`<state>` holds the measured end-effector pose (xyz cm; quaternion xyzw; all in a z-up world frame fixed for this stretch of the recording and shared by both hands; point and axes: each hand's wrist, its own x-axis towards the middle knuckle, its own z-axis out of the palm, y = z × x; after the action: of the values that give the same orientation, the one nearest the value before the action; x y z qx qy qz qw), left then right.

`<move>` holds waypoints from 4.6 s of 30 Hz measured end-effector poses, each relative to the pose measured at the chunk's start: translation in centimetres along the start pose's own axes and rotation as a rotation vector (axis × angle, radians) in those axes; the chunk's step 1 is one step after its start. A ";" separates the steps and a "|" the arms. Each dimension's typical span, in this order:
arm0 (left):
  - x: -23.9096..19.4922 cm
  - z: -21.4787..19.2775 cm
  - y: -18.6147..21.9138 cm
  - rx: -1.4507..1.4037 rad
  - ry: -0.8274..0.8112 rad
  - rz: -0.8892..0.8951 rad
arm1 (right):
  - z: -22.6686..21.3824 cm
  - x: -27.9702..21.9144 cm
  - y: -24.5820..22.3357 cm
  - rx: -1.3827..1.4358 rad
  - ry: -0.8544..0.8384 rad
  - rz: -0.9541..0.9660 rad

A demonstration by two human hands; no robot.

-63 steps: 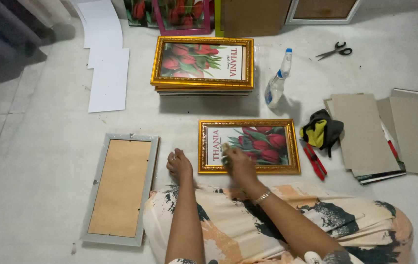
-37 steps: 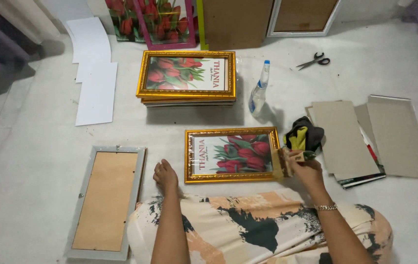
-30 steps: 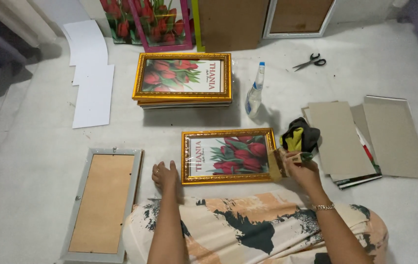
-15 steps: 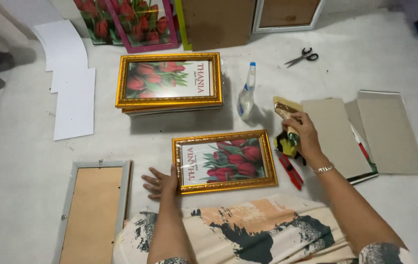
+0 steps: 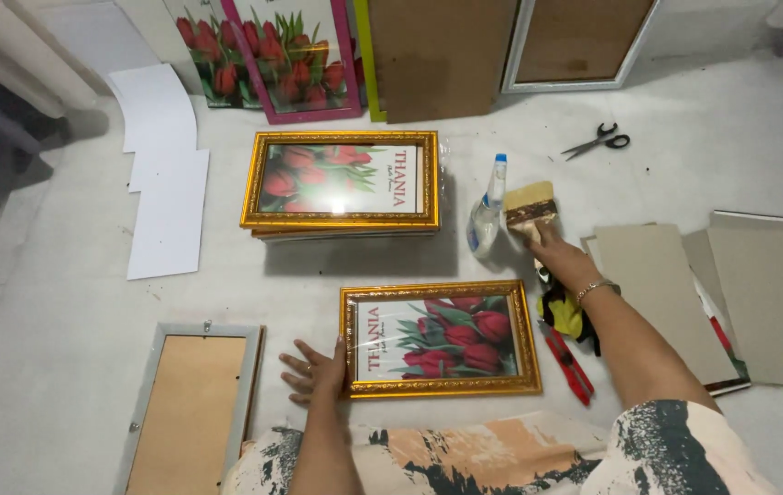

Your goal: Cleaning a picture frame and glass using a brush and cleaning solution

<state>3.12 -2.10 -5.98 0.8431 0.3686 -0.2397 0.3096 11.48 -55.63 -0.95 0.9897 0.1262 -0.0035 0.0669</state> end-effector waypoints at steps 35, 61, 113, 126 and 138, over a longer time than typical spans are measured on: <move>-1.3 -1.3 0.4 -0.047 -0.067 0.047 | -18.9 -11.7 -13.1 1.180 0.065 0.821; -1.4 -1.5 0.8 -0.063 -0.054 0.022 | -17.5 -10.3 -26.6 1.098 -0.174 0.519; -1.8 -1.4 0.9 0.000 -0.028 0.042 | 0.6 -11.3 -2.4 0.557 -0.117 0.816; -2.8 -2.2 0.9 -0.026 -0.027 0.077 | -15.5 -12.9 -9.8 0.704 -0.094 0.439; -2.7 -2.2 0.7 -0.060 -0.059 0.073 | -7.0 -14.6 -27.9 0.327 -0.310 0.161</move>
<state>2.42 -2.20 -2.48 0.8389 0.3353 -0.2419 0.3540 -9.67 -31.57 2.62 0.9819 0.0328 -0.1704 -0.0756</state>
